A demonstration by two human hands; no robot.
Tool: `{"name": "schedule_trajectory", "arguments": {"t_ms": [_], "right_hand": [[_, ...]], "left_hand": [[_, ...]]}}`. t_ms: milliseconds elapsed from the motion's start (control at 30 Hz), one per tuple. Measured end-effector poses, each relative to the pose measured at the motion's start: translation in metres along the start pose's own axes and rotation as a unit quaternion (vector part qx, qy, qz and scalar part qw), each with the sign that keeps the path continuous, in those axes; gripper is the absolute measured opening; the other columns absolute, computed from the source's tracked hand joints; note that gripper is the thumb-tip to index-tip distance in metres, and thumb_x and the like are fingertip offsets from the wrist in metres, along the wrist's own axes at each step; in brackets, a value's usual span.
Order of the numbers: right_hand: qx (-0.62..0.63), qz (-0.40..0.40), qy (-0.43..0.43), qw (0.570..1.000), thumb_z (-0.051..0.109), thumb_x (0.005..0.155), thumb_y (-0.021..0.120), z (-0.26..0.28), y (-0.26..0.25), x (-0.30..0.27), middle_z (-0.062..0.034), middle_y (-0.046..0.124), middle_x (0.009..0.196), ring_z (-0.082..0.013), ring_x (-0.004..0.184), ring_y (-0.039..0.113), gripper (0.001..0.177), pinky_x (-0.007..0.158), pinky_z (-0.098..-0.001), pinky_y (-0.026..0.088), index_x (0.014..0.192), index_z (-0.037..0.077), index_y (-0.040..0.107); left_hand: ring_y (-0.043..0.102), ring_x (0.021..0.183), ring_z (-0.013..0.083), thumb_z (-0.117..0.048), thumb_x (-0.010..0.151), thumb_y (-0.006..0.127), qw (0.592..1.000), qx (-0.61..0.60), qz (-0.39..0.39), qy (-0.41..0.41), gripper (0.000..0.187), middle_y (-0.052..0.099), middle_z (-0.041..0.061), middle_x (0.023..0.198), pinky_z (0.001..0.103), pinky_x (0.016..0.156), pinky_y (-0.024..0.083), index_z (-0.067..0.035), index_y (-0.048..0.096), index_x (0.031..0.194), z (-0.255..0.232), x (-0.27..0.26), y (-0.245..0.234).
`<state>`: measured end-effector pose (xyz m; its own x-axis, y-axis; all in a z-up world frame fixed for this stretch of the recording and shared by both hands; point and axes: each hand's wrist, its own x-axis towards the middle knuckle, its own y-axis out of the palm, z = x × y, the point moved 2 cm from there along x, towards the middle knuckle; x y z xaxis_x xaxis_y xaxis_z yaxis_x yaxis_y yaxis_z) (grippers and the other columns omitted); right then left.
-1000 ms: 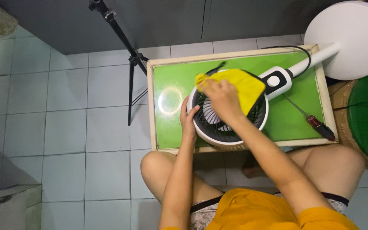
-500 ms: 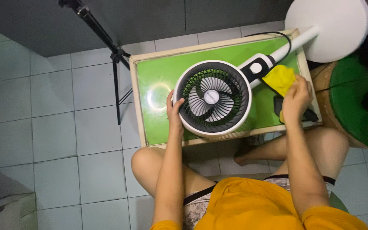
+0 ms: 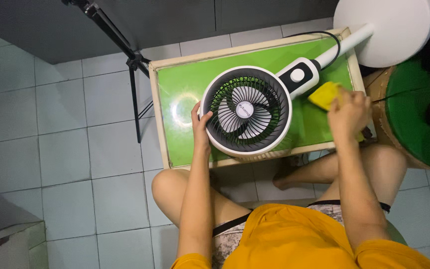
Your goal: The person assembles a small electric fan by attaching the fan blade to the motor, placing the front grille, and securing it with a screwdriver. They wipe the fan with a yellow cloth during the process.
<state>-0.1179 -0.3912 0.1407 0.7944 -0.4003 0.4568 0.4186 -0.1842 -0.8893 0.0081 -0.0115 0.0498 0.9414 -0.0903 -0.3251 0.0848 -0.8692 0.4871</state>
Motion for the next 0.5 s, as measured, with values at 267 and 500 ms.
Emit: {"name": "schedule_trajectory", "arguments": {"t_ms": [267,500], "right_hand": [[0.211,0.119,-0.276,0.93,0.04,0.09,0.071,0.157,-0.043,-0.019,-0.0099,0.058,0.147,-0.0317,0.138,0.05,0.058,0.106,-0.0548,0.036,0.142,0.015,0.062],[0.153,0.159,-0.311,0.925,0.057,0.09,0.063,0.187,-0.061,-0.015,-0.0131,0.045,0.156,-0.039,0.137,0.043,0.06,0.107,-0.0567,0.033,0.143,0.031,0.059]], "left_hand": [[0.058,0.117,0.0246,-0.014,0.087,0.068,1.0,-0.004,0.003,0.02,0.064,0.057,0.015,0.131,0.035,0.102,0.047,-0.01,0.045,0.147,0.007,0.005,-0.004],[0.06,0.115,0.0254,-0.013,0.086,0.069,0.999,-0.006,0.01,0.033,0.065,0.06,0.016,0.127,0.035,0.101,0.047,-0.008,0.046,0.147,0.012,0.009,-0.007]]}}
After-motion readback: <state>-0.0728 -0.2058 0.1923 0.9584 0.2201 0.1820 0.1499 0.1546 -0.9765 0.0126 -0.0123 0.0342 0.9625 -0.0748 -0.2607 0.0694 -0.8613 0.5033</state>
